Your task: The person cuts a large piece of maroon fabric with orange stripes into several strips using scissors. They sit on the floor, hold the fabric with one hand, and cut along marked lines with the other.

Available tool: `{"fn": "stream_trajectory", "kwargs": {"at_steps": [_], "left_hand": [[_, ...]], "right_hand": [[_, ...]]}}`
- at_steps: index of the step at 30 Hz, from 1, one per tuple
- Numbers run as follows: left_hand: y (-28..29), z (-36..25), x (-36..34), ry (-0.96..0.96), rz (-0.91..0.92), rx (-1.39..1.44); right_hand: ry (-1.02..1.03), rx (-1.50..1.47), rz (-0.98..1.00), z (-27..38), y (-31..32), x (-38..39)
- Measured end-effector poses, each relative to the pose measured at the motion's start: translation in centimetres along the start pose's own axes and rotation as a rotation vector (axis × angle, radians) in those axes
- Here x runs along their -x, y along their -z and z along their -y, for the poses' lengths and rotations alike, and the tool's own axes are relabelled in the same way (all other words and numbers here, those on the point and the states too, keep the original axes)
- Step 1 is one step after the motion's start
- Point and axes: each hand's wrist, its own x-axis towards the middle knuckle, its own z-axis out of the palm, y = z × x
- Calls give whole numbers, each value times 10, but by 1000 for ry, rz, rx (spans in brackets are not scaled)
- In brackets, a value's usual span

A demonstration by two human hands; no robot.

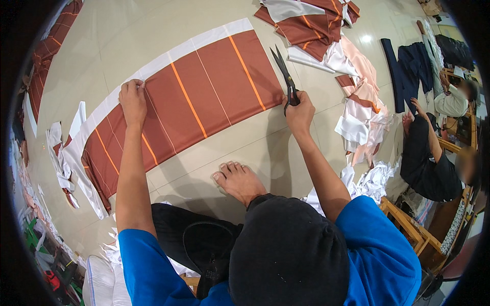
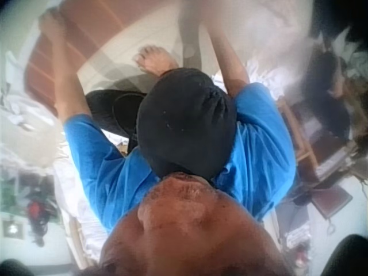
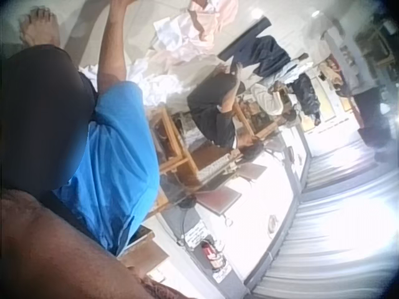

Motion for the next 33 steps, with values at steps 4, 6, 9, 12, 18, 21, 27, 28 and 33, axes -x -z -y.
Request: {"fn": "stream_trajectory", "kwargs": {"at_steps": [4,6,9,12,18,21,27,28,33], "left_hand": [[1,-1,-2,7,15,7],[1,-3,-2,10,22,-18],[1,-3,-1,-2,14,-27],[2,-5,0,-23,0,-26],[6,-21,7,-34,-12,-41],[5,-44,34,-60,-111,-82],[3,-110,102,92,22,3],[4,-123,111,102,69,7],[-8,-143,134,129,154,-87]], "right_hand": [[11,5,0,1,1,1],[21,-1,-4,0,1,1],[19,5,-7,2,0,2],[23,5,-19,1,0,1],[-7,-17,-18,0,3,3],[-35,-112,3,0,19,14],[-279,-570,311,-34,62,60],[-318,-571,402,-37,71,72],[-479,-489,821,-35,98,135]]}}
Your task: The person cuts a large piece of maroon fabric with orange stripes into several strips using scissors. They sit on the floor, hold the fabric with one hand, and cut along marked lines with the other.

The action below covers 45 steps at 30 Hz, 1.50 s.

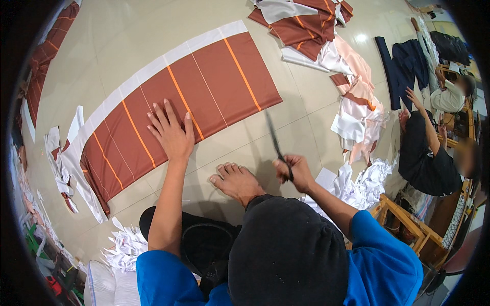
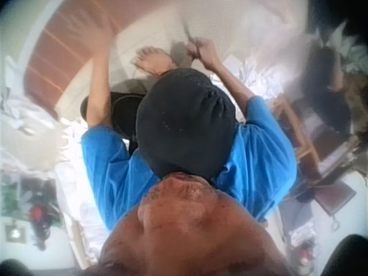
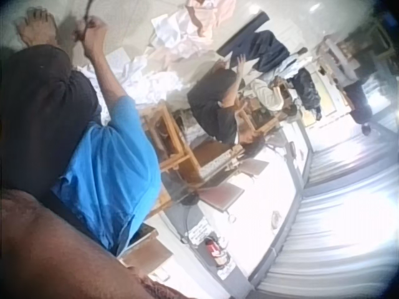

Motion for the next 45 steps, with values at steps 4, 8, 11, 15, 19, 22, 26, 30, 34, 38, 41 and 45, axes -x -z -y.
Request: {"fn": "stream_trajectory", "kwargs": {"at_steps": [4,8,11,15,19,22,26,30,34,38,41,45], "left_hand": [[-9,1,2,21,-7,-65],[-9,-16,7,0,-1,-32],[-13,-32,14,-33,37,5],[-19,-39,16,-18,19,-7],[-17,-36,14,11,-3,38],[-11,-24,12,45,10,8],[-6,-7,12,54,15,-38],[-8,-6,13,35,-28,-60],[-10,-7,13,35,-26,-72],[-9,-10,13,43,-22,-73],[-8,-10,13,49,-18,-85],[-8,-11,13,51,-20,-86]], "right_hand": [[-183,1,205,-18,-17,9],[-165,38,319,-26,-29,-11],[-197,-63,407,-18,-43,-26],[-257,-169,475,-1,-56,-33],[-319,-289,594,5,-50,-42],[-314,-312,556,3,-54,-45],[-198,-88,358,1,-68,-41],[-125,71,163,-1,-80,-33],[-100,127,100,-13,-83,-36],[-73,175,85,-16,-86,-39],[-69,155,75,-10,-90,-36],[-86,109,61,-8,-91,-35]]}}
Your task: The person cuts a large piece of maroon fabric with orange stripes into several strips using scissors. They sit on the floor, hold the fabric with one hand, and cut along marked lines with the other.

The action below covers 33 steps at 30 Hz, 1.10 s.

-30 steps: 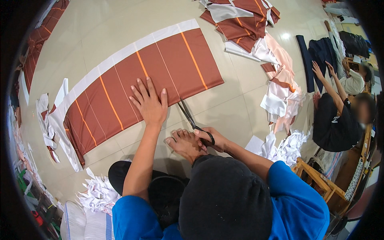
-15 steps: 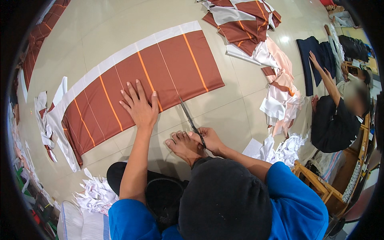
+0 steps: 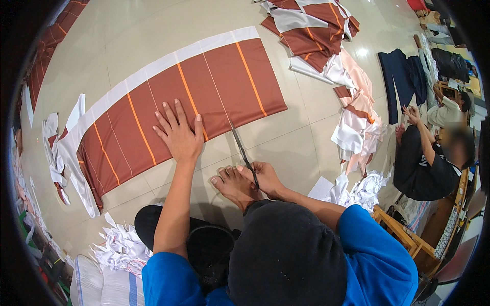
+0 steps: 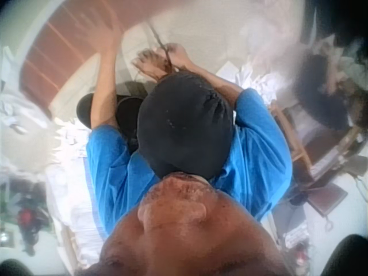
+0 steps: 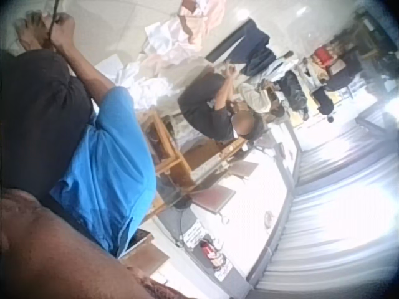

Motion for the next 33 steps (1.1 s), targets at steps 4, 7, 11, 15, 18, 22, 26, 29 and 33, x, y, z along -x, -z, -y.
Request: {"fn": "stream_trajectory", "kwargs": {"at_steps": [4,7,11,15,18,22,26,29,33], "left_hand": [[1,0,-1,3,4,-4],[1,-1,-1,6,10,-5],[1,0,-1,10,19,-5],[2,0,-1,18,44,-31],[1,-1,-1,13,21,-26],[2,-2,-1,12,24,-23],[2,-1,-1,10,17,-15],[1,-1,-1,8,18,-26],[2,-2,-1,9,14,-17]], "right_hand": [[-4,-1,-14,0,0,2],[5,-12,-2,-1,0,2],[-24,-50,-3,3,-1,5],[-31,-58,-5,5,-1,6],[-4,-48,2,-2,2,2],[8,-38,-3,-7,2,-1],[9,-18,7,-8,3,-1],[14,6,3,-10,4,-2],[14,25,6,-5,4,2]]}}
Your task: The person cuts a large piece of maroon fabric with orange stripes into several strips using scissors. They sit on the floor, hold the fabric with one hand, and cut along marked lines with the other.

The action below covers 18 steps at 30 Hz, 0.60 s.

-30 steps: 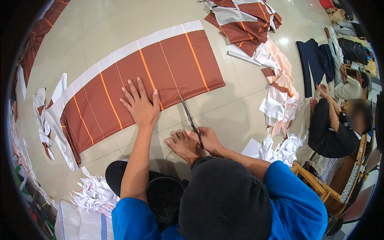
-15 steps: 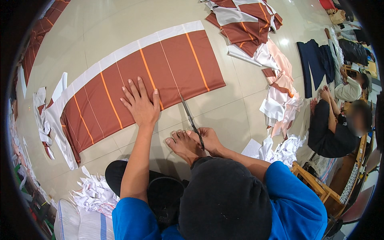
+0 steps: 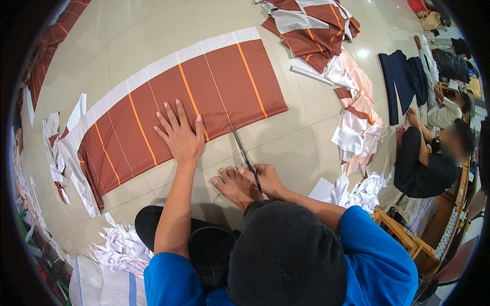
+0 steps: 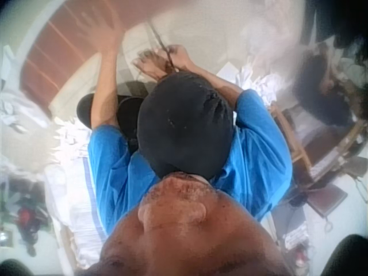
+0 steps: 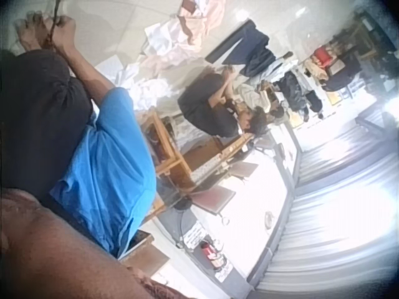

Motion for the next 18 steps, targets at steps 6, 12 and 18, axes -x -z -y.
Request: {"fn": "stream_trajectory", "kwargs": {"at_steps": [6,12,18], "left_hand": [[-1,1,0,-5,-3,-17],[-1,0,0,-5,-3,-9],[0,1,1,-5,-8,-7]], "right_hand": [[11,28,-18,-1,0,1],[-4,11,-25,-1,-1,2],[-10,7,-30,8,-3,5]]}}
